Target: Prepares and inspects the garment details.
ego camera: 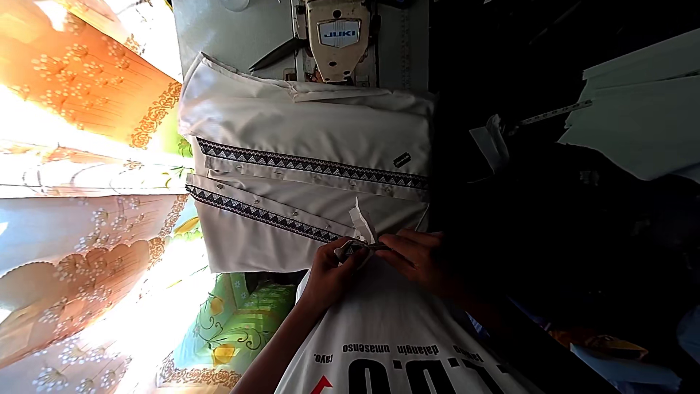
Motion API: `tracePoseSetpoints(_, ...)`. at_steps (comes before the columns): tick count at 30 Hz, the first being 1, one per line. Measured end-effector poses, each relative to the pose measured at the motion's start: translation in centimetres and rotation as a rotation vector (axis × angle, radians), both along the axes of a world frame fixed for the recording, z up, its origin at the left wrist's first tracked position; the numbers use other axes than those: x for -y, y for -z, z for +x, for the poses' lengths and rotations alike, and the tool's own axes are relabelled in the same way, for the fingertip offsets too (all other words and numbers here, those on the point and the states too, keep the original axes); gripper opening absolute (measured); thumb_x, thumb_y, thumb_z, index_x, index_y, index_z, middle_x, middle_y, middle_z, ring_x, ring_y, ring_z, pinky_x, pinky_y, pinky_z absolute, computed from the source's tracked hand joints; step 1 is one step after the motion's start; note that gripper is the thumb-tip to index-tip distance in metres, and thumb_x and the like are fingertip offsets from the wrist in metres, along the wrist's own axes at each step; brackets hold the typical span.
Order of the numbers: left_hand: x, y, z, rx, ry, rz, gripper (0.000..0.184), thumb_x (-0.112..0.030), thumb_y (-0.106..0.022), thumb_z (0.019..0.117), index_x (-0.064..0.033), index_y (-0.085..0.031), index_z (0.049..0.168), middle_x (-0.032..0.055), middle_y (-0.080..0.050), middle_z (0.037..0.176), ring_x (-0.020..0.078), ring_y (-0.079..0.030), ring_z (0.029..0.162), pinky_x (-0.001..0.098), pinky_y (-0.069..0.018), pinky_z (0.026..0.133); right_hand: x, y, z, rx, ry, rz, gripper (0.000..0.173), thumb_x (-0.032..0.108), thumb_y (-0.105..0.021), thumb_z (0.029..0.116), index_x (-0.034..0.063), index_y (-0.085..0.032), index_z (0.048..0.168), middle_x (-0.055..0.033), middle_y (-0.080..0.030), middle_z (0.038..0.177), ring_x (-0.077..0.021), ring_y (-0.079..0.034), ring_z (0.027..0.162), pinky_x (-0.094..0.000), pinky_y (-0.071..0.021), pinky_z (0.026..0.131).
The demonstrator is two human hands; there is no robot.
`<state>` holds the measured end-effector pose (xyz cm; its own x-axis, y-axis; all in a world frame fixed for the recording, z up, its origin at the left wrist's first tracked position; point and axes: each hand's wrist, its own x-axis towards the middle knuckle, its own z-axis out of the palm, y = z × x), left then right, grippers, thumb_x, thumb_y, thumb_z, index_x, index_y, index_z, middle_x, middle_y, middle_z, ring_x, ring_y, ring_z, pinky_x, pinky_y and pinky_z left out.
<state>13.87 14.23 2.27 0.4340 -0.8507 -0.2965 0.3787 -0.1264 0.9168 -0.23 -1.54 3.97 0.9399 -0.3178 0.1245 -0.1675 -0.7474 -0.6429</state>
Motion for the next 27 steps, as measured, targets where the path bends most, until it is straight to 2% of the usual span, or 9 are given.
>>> tracePoseSetpoints(3,-0.01,0.06,-0.10,0.014,0.004,-0.005,0.013,0.000,-0.059,0.0962,-0.0066,-0.070,0.098,-0.0115,-0.071,0.087,-0.0047,-0.066,0.080,0.0181,-0.0553,0.078,-0.19,0.14,-0.22,-0.006,0.016,0.036,0.032,0.028,-0.056,0.1029,0.0032,-0.075,0.092,-0.0072,-0.060,0.065,-0.0157,-0.056,0.053,-0.0267,-0.0429,0.048)
tracePoseSetpoints(5,0.04,-0.04,-0.19,-0.004,-0.017,0.002,0.014,0.001,-0.059,0.0953,-0.0068,-0.071,0.098,-0.0108,-0.072,0.087,-0.0039,-0.067,0.081,0.0186,-0.0559,0.079,-0.20,0.06,-0.34,-0.013,0.063,0.092,0.033,0.029,-0.056,0.1037,0.0036,-0.075,0.095,-0.0073,-0.064,0.070,-0.0143,-0.058,0.056,-0.0259,-0.0460,0.051)
tracePoseSetpoints(9,0.05,-0.11,-0.22,-0.027,-0.040,0.017,0.015,0.002,-0.060,0.0941,-0.0078,-0.071,0.097,-0.0102,-0.073,0.087,-0.0031,-0.067,0.082,0.0191,-0.0565,0.079,0.17,-0.36,-0.37,-0.048,0.076,0.061,0.033,0.031,-0.058,0.1012,0.0039,-0.077,0.101,-0.0078,-0.069,0.076,-0.0139,-0.060,0.058,-0.0255,-0.0479,0.053)
tracePoseSetpoints(16,-0.05,0.11,-0.16,0.006,-0.005,-0.006,0.014,0.001,-0.060,0.0942,-0.0060,-0.071,0.099,-0.0107,-0.073,0.088,-0.0036,-0.067,0.083,0.0191,-0.0562,0.080,0.29,-0.61,-0.24,-0.072,0.036,0.047,0.033,0.031,-0.058,0.1004,0.0045,-0.078,0.100,-0.0067,-0.065,0.070,-0.0145,-0.057,0.054,-0.0267,-0.0451,0.050)
tracePoseSetpoints(27,-0.13,0.31,-0.32,0.065,0.024,-0.016,0.011,0.000,-0.060,0.0940,-0.0034,-0.070,0.099,-0.0096,-0.071,0.088,-0.0041,-0.066,0.082,0.0186,-0.0556,0.080,0.49,-0.71,-0.34,-0.076,0.016,0.048,0.033,0.031,-0.058,0.1000,0.0055,-0.078,0.100,-0.0061,-0.064,0.069,-0.0143,-0.058,0.054,-0.0265,-0.0455,0.050)
